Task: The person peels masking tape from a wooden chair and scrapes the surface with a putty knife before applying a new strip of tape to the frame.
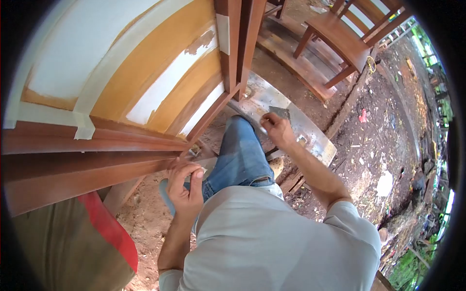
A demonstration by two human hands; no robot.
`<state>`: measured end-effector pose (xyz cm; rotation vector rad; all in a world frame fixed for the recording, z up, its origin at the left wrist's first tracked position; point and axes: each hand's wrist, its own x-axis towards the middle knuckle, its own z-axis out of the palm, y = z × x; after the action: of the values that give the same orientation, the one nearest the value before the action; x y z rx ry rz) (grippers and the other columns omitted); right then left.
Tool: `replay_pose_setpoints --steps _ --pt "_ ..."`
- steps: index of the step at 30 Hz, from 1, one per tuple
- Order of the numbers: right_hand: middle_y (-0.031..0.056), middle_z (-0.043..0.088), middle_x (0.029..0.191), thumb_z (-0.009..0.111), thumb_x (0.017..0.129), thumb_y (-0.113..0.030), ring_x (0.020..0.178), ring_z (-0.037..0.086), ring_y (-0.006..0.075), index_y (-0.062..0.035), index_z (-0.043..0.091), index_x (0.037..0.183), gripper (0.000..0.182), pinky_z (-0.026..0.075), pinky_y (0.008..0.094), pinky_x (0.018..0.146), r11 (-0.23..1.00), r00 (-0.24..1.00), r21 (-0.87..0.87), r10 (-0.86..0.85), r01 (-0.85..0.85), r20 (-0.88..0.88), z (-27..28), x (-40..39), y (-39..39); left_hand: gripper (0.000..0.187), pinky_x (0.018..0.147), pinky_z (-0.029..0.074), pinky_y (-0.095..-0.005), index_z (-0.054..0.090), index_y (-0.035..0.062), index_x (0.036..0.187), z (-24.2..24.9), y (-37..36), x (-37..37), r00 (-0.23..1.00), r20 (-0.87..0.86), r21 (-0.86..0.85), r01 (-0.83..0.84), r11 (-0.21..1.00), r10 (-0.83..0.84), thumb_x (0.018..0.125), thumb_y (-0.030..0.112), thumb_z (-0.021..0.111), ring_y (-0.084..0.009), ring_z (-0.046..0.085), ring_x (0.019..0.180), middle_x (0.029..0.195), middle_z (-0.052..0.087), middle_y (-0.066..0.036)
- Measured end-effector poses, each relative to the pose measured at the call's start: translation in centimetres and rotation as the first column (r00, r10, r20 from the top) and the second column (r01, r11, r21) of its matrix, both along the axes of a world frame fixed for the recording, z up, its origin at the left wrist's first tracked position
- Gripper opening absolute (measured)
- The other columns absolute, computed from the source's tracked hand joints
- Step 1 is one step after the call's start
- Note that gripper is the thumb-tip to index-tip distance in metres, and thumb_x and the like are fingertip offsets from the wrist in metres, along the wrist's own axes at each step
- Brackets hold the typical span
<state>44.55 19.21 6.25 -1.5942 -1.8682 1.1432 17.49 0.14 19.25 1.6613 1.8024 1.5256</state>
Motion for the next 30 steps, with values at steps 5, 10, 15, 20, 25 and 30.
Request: replay_pose_setpoints --steps 5,10,15,20,25,30 --pt "0.0232 0.076 0.091 0.073 0.095 -0.029 0.088 0.075 0.0431 -0.0037 0.045 0.155 0.071 0.059 0.0495 0.078 0.993 0.954 0.092 -0.096 0.073 0.283 -4.4 7.6 2.4 0.007 0.110 0.046 -0.0493 0.073 0.0029 0.101 -1.0 -0.6 0.4 0.993 0.114 -0.084 0.021 0.996 -0.011 0.095 0.006 0.075 -0.0266 0.069 0.090 0.093 0.074 -0.009" --pt "0.0248 0.076 0.097 0.071 0.094 -0.026 0.089 0.073 0.0472 -0.0032 0.037 0.157 0.075 0.056 0.0546 0.080 0.960 0.874 0.190 -0.268 0.207 0.404 -5.7 11.8 2.3 0.041 0.115 0.042 -0.0484 0.060 -0.0020 0.134 -2.4 -1.1 -0.2 0.987 0.149 -0.115 0.085 0.990 -0.068 0.097 0.010 0.075 -0.0201 0.067 0.093 0.092 0.072 -0.005" --pt "0.0260 0.075 0.108 0.066 0.094 -0.020 0.103 0.071 0.0468 -0.0032 0.049 0.146 0.057 0.055 0.0559 0.090 0.904 0.839 0.422 -0.279 0.066 0.467 -10.8 15.4 0.7 0.095 0.121 0.035 -0.0461 0.008 -0.0054 0.167 -1.2 -1.0 0.5 0.942 0.330 -0.204 0.133 0.970 -0.060 0.100 0.013 0.072 -0.0138 0.063 0.101 0.094 0.069 -0.004" --pt "0.0231 0.071 0.123 0.066 0.088 -0.022 0.123 0.061 0.0417 -0.0034 0.059 0.138 0.054 0.044 0.0579 0.105 0.931 0.732 0.365 -0.261 0.019 0.629 -12.7 14.6 -1.6 0.087 0.118 0.039 -0.0438 0.012 -0.0036 0.167 -0.1 -1.1 1.0 0.858 0.514 -0.189 0.114 0.975 0.000 0.101 0.009 0.067 -0.0157 0.063 0.110 0.107 0.071 -0.009" --pt "0.0187 0.069 0.119 0.069 0.082 -0.024 0.114 0.061 0.0400 -0.0034 0.062 0.137 0.059 0.046 0.0534 0.099 0.866 0.820 0.491 -0.347 0.094 0.455 -11.1 10.0 -0.1 0.086 0.104 0.046 -0.0293 0.013 0.0032 0.169 0.4 -1.0 0.6 0.684 0.730 -0.158 0.162 0.974 0.005 0.099 0.002 0.063 -0.0177 0.061 0.118 0.120 0.069 -0.013" --pt "0.0246 0.065 0.133 0.073 0.085 -0.030 0.127 0.059 0.0441 -0.0019 0.059 0.141 0.064 0.048 0.0540 0.108 0.948 0.848 0.214 -0.308 0.236 0.431 -12.4 6.6 4.3 0.079 0.107 0.045 -0.0309 0.025 0.0012 0.166 0.8 -0.9 1.2 0.662 0.749 -0.137 0.154 0.979 0.001 0.098 0.001 0.063 -0.0171 0.062 0.119 0.121 0.069 -0.014"
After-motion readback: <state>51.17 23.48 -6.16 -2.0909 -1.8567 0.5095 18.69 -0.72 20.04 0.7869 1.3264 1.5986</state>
